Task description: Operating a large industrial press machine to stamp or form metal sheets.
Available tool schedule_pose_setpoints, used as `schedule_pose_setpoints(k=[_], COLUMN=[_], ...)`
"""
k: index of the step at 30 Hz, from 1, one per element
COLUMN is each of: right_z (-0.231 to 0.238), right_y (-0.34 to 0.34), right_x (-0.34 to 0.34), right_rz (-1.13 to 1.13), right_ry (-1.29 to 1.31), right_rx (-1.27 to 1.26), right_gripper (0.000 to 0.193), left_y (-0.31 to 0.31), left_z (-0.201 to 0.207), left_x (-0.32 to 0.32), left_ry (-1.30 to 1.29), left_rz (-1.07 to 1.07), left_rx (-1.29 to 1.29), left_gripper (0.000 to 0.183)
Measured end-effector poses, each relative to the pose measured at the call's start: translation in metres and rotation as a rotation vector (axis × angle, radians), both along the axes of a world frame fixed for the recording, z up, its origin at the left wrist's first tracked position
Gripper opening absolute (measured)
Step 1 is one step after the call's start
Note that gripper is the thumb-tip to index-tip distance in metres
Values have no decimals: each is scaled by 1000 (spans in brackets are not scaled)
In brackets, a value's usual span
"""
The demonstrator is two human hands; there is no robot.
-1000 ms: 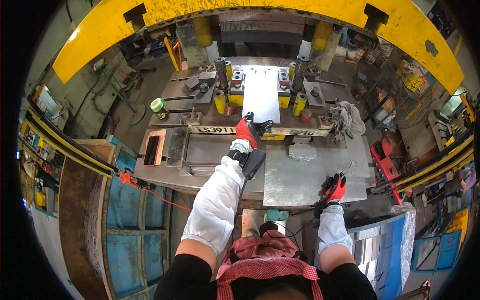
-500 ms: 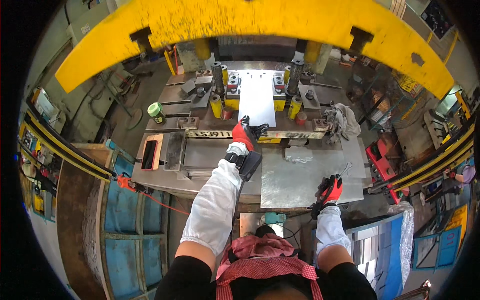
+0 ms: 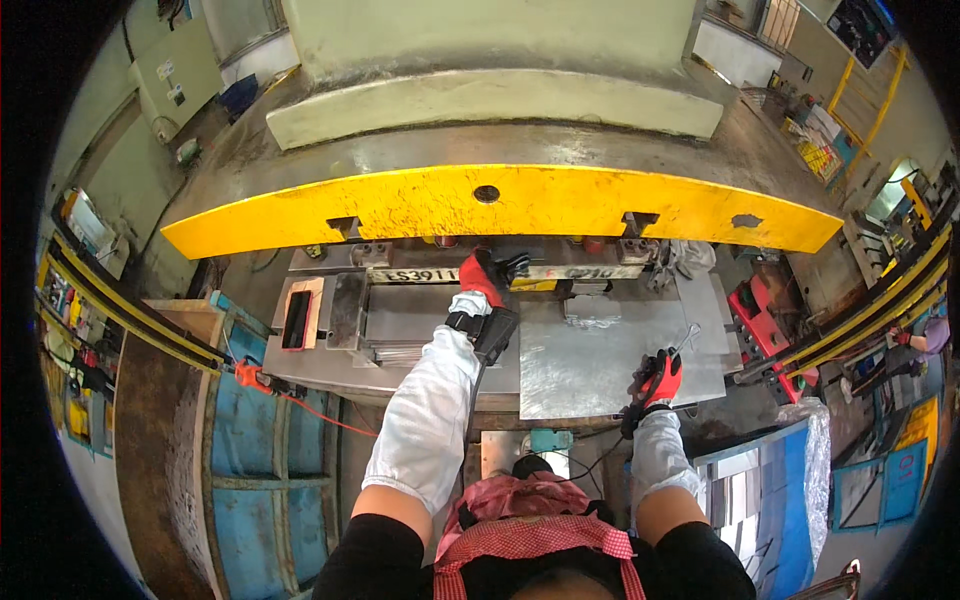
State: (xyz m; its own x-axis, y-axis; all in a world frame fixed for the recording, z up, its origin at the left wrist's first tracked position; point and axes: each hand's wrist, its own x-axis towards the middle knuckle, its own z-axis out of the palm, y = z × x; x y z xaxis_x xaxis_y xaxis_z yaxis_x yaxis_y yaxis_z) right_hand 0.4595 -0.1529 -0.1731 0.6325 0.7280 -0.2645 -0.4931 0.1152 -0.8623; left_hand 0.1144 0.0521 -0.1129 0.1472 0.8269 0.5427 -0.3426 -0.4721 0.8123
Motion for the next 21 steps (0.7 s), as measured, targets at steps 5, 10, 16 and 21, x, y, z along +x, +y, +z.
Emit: schedule_pose_setpoints(k=[5,10,16,21], right_z=[-9,-25,-8,-7], right_y=[-5,-3,-6,-4], right_x=[24,31,17,21], right_rz=[-89,-30,-29,35], right_ry=[-111,-110,-61,-65], right_rx=[-13,-4,-25,-88], right_gripper=[15,18,17,19], left_y=[-26,-35,-29,-24], left_z=[72,82,68,70], left_x=[44,40,36,31], left_ry=[-682,-604,-623,-678], left_rz=[-37,-13,-37,-45], left_rx=[-885,-791,-742,-886], left_gripper=[41,40,43,43])
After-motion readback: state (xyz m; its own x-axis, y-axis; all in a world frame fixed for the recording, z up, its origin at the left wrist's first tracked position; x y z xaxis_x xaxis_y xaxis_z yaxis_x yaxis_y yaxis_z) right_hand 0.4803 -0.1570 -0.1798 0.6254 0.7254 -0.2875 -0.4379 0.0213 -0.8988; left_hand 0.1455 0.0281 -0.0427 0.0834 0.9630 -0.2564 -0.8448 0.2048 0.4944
